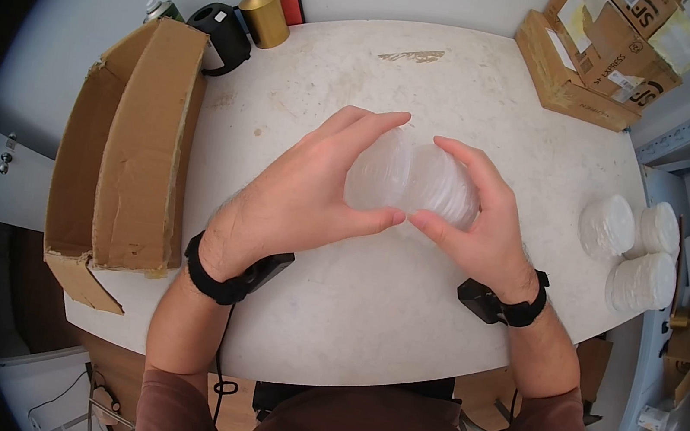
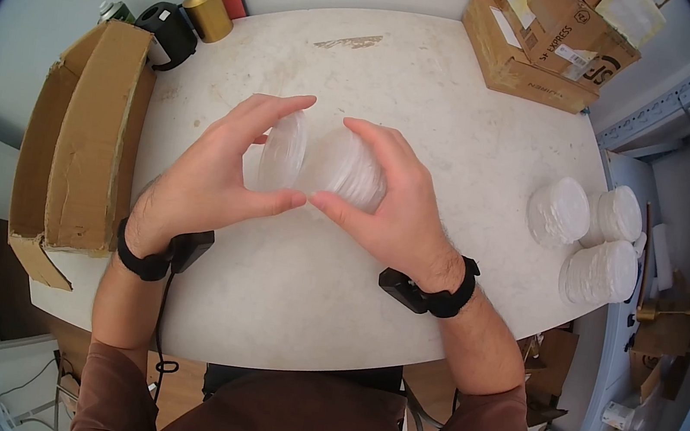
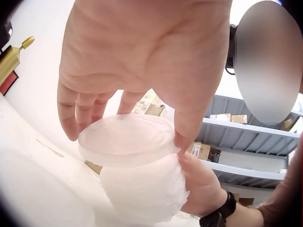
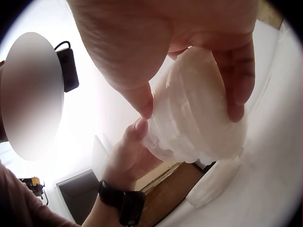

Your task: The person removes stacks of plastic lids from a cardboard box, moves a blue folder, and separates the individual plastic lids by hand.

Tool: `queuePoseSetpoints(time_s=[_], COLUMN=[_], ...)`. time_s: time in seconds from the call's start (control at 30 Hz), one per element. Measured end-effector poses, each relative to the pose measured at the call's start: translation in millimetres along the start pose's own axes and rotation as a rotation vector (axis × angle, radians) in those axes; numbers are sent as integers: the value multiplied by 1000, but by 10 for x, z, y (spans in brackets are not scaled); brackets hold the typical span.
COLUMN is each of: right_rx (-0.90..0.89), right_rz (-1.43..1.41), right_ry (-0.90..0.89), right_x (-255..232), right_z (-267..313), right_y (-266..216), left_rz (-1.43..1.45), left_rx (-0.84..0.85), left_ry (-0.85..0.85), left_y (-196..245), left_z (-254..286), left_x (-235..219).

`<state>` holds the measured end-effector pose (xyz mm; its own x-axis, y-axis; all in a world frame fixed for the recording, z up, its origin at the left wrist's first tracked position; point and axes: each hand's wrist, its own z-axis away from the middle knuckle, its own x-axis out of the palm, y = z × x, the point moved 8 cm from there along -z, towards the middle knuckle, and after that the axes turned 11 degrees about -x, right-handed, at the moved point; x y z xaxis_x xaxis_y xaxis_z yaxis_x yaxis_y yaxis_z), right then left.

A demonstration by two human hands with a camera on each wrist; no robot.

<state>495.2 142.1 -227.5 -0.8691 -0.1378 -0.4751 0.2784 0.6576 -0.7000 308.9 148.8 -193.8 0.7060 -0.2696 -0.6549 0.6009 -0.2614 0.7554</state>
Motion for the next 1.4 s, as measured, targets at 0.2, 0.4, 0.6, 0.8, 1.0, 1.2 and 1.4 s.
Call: queuePoseSetpoints(time_s=[0.2, 0.4, 0.6, 0.8, 1.0, 1.2, 1.4], right_rx=[55, 69, 36, 25, 22, 10, 9], right_rz=[-6, -7, -1, 12, 21, 30, 20], right_ry=[6, 4, 9, -2, -8, -10, -8], right_x=[-7, 3, -2, 1, 10, 15, 19], right_z=[-3, 0, -3, -2, -4, -6, -9], right_y=[9, 19, 2, -8, -9, -17, -20], left_rz=[-317, -553, -638, -624, -611, -644, -772], left_rx=[-106, -278, -312, -243, -259, -193, -151], left_ry=[21, -119, -144, -87, -132, -81, -90], left_y=[-66, -354, -367, -367, -386, -526, -514], left_z=[91, 123, 92, 96, 57, 105, 126], left_x=[-29, 138, 231, 226, 301, 455, 577])
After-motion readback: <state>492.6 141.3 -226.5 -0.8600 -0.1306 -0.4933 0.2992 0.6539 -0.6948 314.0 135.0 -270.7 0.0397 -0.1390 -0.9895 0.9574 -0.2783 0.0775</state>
